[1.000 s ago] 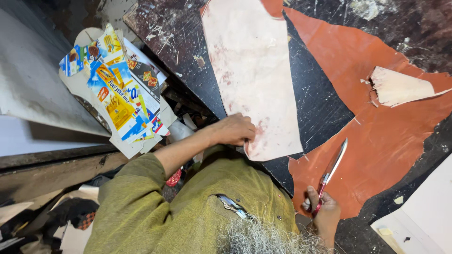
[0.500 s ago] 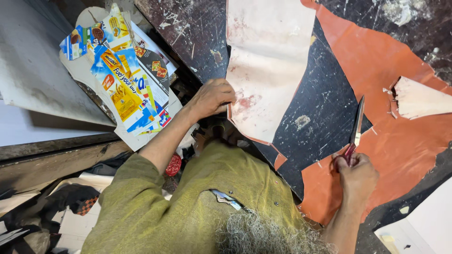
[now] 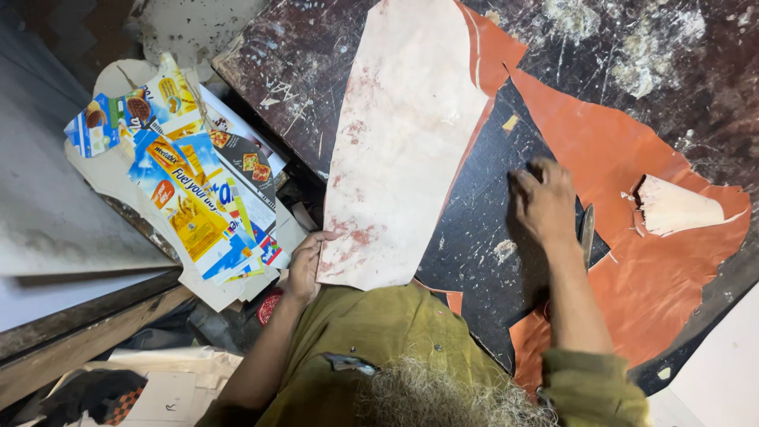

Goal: The person places a printed paper pattern onto a large sheet of orange material and uses scissors to cut along the marked lines. After cutting the first piece, they reposition the pattern and cut a second piece from the same material.

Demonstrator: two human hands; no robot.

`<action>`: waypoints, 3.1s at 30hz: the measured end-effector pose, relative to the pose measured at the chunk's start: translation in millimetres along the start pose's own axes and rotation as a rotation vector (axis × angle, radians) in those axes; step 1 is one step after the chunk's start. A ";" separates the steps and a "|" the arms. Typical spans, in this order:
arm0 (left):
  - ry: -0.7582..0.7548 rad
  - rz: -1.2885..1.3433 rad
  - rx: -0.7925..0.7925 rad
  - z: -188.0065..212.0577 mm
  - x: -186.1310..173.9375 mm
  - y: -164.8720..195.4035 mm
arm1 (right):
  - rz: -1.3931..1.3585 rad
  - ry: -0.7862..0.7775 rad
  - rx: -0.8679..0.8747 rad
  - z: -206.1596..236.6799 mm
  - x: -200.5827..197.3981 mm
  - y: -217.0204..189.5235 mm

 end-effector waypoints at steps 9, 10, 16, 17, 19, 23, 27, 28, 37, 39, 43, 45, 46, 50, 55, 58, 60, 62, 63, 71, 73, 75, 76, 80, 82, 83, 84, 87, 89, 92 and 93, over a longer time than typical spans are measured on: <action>0.236 -0.207 -0.008 22.2 -0.6 11.2 | 0.552 0.059 0.665 -143.1 -34.3 60.1; 0.288 -0.140 -0.041 22.7 -5.8 3.4 | 0.511 0.087 0.556 -152.2 -28.0 47.6; 0.418 -0.467 -0.171 20.3 -31.4 -13.9 | -0.059 -0.021 0.434 -217.7 27.4 -24.5; 0.439 -0.505 -0.153 20.0 -30.8 -10.5 | -0.063 -0.027 0.430 -222.2 30.6 -29.0; 0.365 -0.687 -0.060 16.5 -23.3 6.0 | -0.071 -0.040 0.420 -229.1 35.1 -32.0; 0.421 -0.665 -0.116 -8.5 0.5 29.6 | 0.023 -0.071 0.181 -233.3 30.1 -7.8; 0.230 -0.393 0.089 -59.4 35.0 36.3 | 0.121 0.013 0.352 -224.0 8.9 60.1; 0.167 -0.439 0.101 -72.5 43.7 36.5 | 0.134 0.011 0.458 -220.6 1.7 80.1; 0.216 -0.621 -0.084 -127.3 77.0 23.1 | 0.067 0.103 0.098 -138.5 2.9 83.2; 0.252 -0.508 -0.107 -124.6 66.2 23.5 | 0.083 0.075 0.064 -118.0 21.6 58.2; 0.267 -0.604 -0.108 -131.9 47.0 22.0 | 0.027 0.167 0.175 -83.0 33.7 45.5; 0.264 -0.633 -0.095 -132.9 41.9 21.8 | 0.015 0.224 0.179 -70.3 36.4 48.5; 0.265 -0.633 -0.089 -133.1 40.3 22.2 | 0.005 0.250 0.175 -65.4 38.1 50.3; 0.228 -0.654 0.003 -128.7 38.7 33.0 | -0.108 0.307 0.152 -55.9 44.9 55.3; 0.177 -0.726 0.052 -130.5 37.4 41.6 | -0.060 0.347 0.140 -53.0 43.9 43.9; 0.157 -0.742 0.056 -131.1 38.1 41.5 | -0.032 0.376 0.132 -55.4 35.5 35.8; 0.139 -0.789 0.064 -129.4 37.9 41.2 | -0.066 0.384 0.154 -58.1 29.6 31.7; 0.128 -0.865 0.068 -123.9 36.9 40.5 | -0.081 0.399 0.176 -59.8 23.3 28.3; 0.131 -0.858 0.052 -120.9 36.2 39.1 | -0.087 0.409 0.182 -60.2 20.2 25.9; 0.147 -0.767 0.018 -110.0 34.7 29.8 | -0.131 0.425 0.266 -58.0 8.2 17.9; 0.148 -0.788 0.014 -110.7 34.5 30.8 | -0.140 0.425 0.263 -58.1 9.2 19.9; 0.145 -0.795 0.011 -111.0 33.2 31.4 | -0.146 0.417 0.264 -57.2 12.2 23.1; 0.140 -0.788 0.014 -111.3 33.3 31.7 | -0.149 0.416 0.264 -56.8 14.0 24.8; 0.159 -0.836 0.004 -112.4 33.0 34.7 | -0.128 0.425 0.233 -55.5 21.8 26.6; 0.178 -0.806 0.000 -112.7 32.7 36.5 | -0.116 0.427 0.216 -56.1 24.7 25.3; 0.175 -0.789 -0.007 -113.1 32.7 36.7 | -0.108 0.424 0.222 -56.7 25.6 25.1; 0.171 -0.810 0.011 -112.6 32.9 37.2 | -0.090 0.421 0.237 -56.8 25.1 25.9; 0.147 -0.832 0.022 -111.1 32.5 34.8 | -0.132 0.436 0.224 -57.8 23.2 27.5; 0.155 -0.801 0.006 -110.6 31.2 32.5 | -0.138 0.441 0.236 -57.7 21.4 28.3; 0.146 -0.817 0.013 -111.6 30.3 30.6 | -0.139 0.437 0.257 -58.1 20.3 28.0; 0.150 -0.817 0.001 -112.2 29.9 30.2 | -0.139 0.433 0.264 -58.2 20.2 28.2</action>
Point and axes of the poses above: each hand's wrist, its own z-axis away from the middle knuckle, its own x-axis out of the palm, y = z × x, the point moved 2 cm from there along -z, towards the middle knuckle, and after that the axes turned 7 degrees about x, right-handed, at the moved point
